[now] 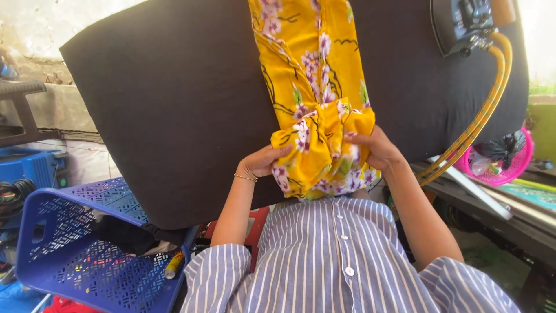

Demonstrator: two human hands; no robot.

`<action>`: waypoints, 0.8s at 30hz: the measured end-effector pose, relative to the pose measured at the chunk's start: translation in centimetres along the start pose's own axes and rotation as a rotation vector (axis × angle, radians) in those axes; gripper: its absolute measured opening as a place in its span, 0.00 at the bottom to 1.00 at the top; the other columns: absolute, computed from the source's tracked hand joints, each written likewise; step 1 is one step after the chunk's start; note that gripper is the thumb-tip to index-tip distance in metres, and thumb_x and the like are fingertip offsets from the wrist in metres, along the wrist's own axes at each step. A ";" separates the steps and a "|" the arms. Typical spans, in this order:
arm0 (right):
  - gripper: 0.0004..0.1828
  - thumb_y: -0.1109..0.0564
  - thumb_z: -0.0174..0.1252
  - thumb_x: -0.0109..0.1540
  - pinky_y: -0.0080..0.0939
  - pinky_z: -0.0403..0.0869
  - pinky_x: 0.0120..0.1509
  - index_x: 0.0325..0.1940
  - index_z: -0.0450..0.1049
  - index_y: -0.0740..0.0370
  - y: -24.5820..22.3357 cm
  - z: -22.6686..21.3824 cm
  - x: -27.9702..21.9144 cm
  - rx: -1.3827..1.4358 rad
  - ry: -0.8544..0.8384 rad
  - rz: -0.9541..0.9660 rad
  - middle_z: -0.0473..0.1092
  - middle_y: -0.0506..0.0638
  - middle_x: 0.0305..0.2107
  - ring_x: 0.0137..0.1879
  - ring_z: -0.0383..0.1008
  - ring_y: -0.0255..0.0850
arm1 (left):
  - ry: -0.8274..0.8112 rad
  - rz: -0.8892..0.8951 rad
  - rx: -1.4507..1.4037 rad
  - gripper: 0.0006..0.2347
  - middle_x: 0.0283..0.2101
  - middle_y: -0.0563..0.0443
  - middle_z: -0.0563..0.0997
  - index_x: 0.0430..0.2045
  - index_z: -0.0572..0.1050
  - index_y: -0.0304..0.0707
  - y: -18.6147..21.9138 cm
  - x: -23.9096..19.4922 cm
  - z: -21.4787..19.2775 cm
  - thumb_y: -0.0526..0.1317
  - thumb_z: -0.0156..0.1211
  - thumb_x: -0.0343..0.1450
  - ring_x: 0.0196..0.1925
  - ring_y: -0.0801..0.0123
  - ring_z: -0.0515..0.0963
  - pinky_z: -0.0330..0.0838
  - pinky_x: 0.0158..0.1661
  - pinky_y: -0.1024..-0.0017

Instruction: Ironing and folding a yellow floral dress on an ironing board.

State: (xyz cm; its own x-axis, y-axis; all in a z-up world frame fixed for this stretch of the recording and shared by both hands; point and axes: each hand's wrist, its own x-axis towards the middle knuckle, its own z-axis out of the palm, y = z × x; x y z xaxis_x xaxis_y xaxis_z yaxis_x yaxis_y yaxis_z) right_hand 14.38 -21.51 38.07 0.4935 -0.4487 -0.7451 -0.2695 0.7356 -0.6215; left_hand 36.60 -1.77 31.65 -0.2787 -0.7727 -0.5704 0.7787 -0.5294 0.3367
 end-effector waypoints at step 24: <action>0.13 0.46 0.68 0.70 0.58 0.73 0.53 0.51 0.72 0.48 -8.3 -3.8 36.8 -0.947 0.605 -0.767 0.69 0.51 0.49 0.56 0.73 0.52 | 1.365 0.814 1.123 0.09 0.38 0.53 0.79 0.38 0.76 0.45 15.1 17.6 -10.1 0.48 0.68 0.75 0.38 0.58 0.81 0.72 0.35 0.56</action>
State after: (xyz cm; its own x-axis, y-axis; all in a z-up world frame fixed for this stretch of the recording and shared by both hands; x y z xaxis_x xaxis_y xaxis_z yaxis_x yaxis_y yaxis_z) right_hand 31.62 -46.10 14.87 0.4038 -0.9145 0.0239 -0.6740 -0.3151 -0.6682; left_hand 49.17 -19.84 19.11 0.8905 -0.4542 0.0246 -0.3346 -0.6174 0.7119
